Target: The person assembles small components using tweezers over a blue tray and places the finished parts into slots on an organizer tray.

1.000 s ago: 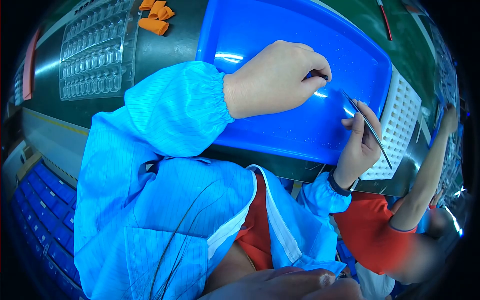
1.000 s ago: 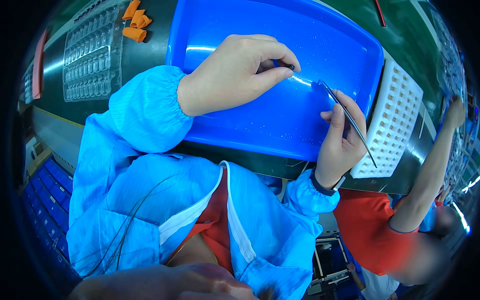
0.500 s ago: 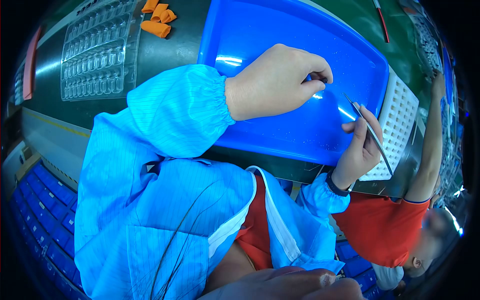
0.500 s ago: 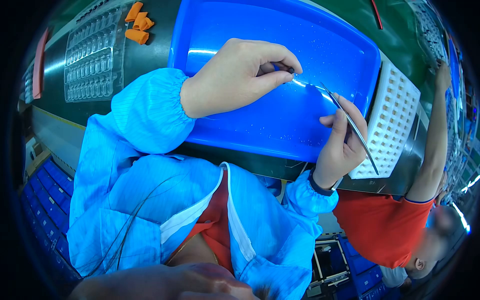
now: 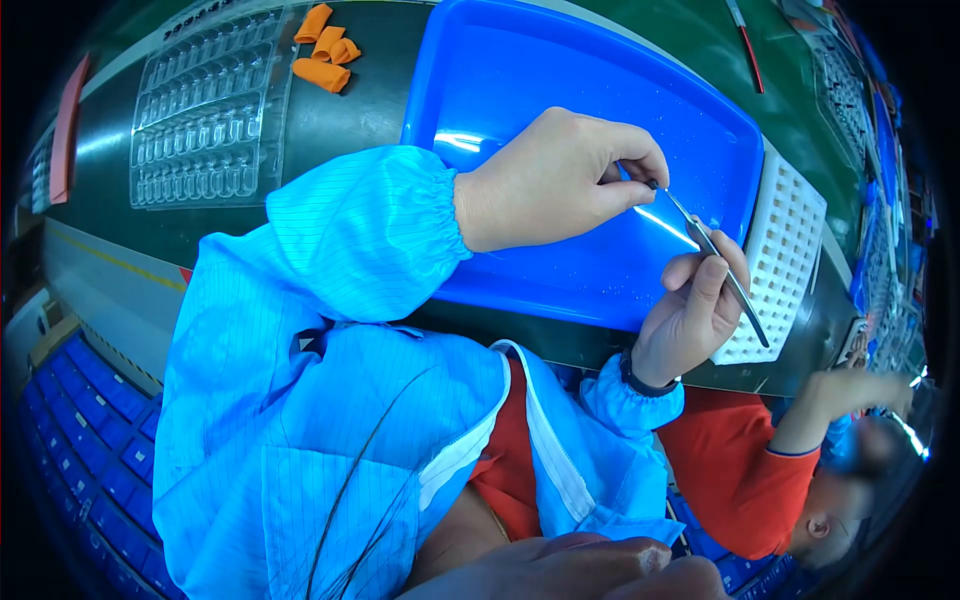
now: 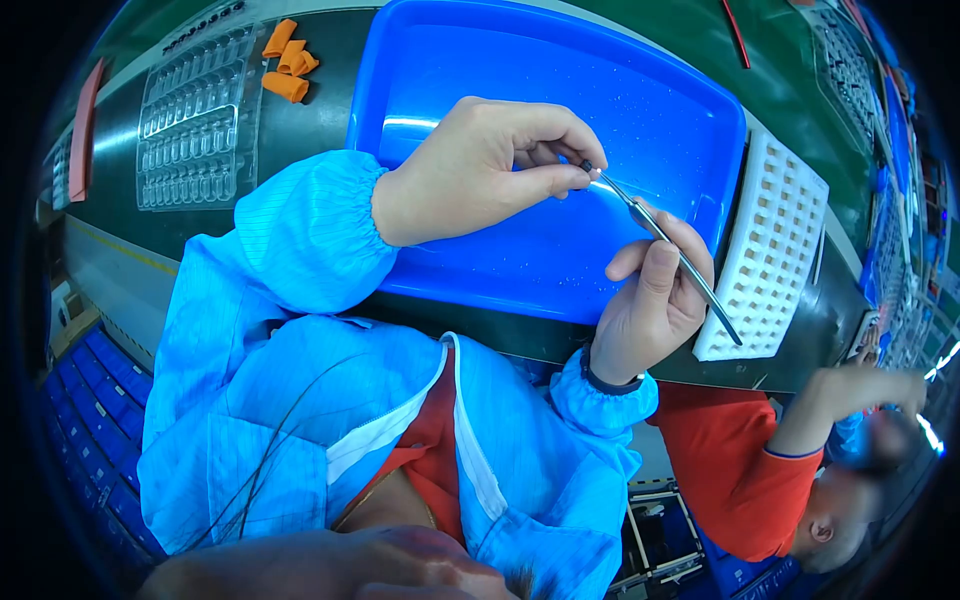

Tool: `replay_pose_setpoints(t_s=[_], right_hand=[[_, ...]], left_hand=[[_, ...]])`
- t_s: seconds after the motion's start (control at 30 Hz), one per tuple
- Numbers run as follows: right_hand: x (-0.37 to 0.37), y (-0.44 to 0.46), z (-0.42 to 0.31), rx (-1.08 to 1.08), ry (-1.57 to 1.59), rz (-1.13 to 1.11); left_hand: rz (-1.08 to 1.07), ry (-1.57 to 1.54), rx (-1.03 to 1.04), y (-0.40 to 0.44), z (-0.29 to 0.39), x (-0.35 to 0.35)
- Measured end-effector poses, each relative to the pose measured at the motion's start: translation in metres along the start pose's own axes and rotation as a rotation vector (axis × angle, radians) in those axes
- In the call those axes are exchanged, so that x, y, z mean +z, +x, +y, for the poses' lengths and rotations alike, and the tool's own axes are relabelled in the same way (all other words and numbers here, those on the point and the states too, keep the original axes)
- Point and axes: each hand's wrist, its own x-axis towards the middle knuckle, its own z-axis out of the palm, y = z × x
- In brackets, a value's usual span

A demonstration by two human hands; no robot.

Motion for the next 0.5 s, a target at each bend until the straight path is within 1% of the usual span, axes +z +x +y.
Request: replay_pose_setpoints(t_s=[0.5], right_hand=[[0.0016, -0.0008, -0.0016, 0.019, -0.012, -0.043]], left_hand=[[-0.011, 0.035, 0.03, -0.0006, 0.0004, 0.0]])
